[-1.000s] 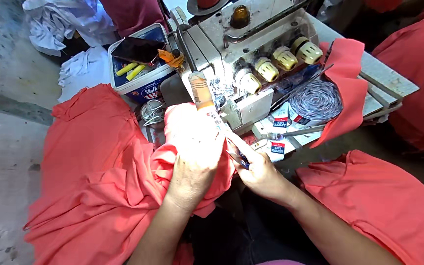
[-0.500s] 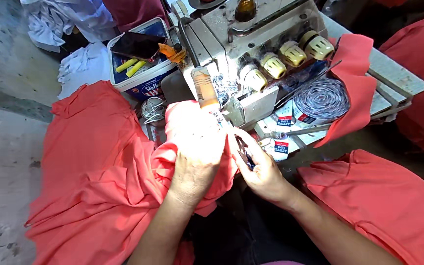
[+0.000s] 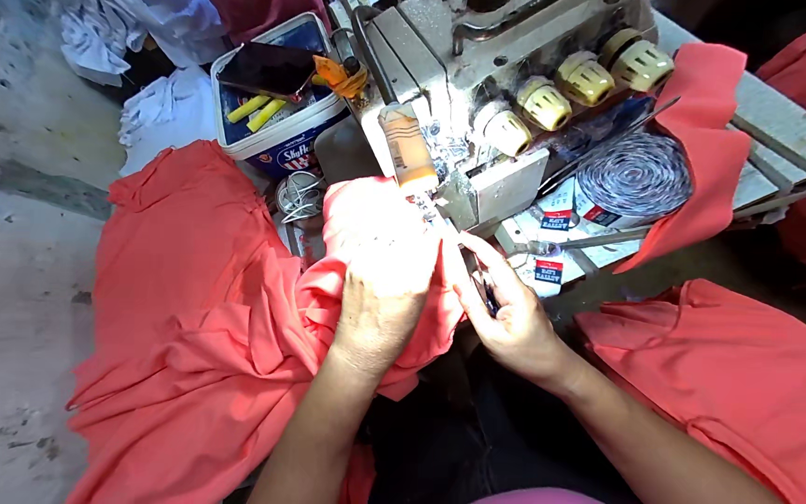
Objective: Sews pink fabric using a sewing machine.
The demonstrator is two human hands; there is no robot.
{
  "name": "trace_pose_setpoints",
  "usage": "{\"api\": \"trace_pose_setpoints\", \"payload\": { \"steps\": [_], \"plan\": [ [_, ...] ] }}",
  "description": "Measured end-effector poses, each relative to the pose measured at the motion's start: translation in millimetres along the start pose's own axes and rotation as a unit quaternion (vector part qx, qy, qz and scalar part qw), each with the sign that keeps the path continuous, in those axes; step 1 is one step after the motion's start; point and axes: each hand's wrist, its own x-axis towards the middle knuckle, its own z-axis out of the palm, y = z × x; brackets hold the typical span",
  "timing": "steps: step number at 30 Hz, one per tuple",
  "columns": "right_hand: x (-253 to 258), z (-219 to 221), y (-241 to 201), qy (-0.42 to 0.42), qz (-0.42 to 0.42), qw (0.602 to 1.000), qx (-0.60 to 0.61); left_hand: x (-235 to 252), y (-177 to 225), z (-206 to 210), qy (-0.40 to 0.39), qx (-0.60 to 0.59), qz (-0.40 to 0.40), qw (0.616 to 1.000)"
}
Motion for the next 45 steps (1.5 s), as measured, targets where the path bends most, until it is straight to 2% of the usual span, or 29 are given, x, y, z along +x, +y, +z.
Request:
{"api": "trace_pose_setpoints", "payload": {
  "steps": [7,16,19,23,26,30,32,35,37,39,42,45],
  "plan": [
    [-2,1,-1,0.021,-0.025,0.999,0.040,-3,9,0,-0.015,-0.001,-0.017,1.000],
    [11,6,2,0.030,-0.003,0.998,0.055,-3,6,5,-0.043,-0.003,-0.045,0.998],
    [12,7,3,0.031,0.002,0.997,0.075,-12,16,6,-0.029,0.006,-0.049,0.998],
    [14,7,4,0.026,-0.011,0.995,0.093,-27,33,5,-0.072,0.018,-0.071,0.995],
    [11,13,2,-0.005,-0.015,0.998,0.060,-26,31,1,-0.084,0.044,-0.109,0.990],
    [-13,19,-5,-0.081,-0.073,0.991,0.075,-17,7,-18,-0.120,-0.009,-0.170,0.978],
    [-30,19,1,-0.116,-0.099,0.984,0.089,-21,0,-17,-0.091,-0.008,-0.165,0.982],
    [-48,7,10,-0.151,-0.091,0.981,0.077,-37,16,-21,-0.061,-0.025,-0.182,0.981],
    [-58,-6,15,-0.151,-0.067,0.983,0.078,-53,34,-30,-0.073,-0.057,-0.200,0.975],
    [-65,-17,21,-0.137,-0.046,0.987,0.071,-61,38,-38,-0.036,-0.053,-0.200,0.978],
    [-74,-21,25,-0.118,-0.026,0.990,0.070,-39,11,-52,0.024,-0.030,-0.216,0.976],
    [-78,-13,19,-0.114,-0.024,0.992,0.046,9,-36,-45,0.012,-0.073,-0.202,0.977]
  ]
}}
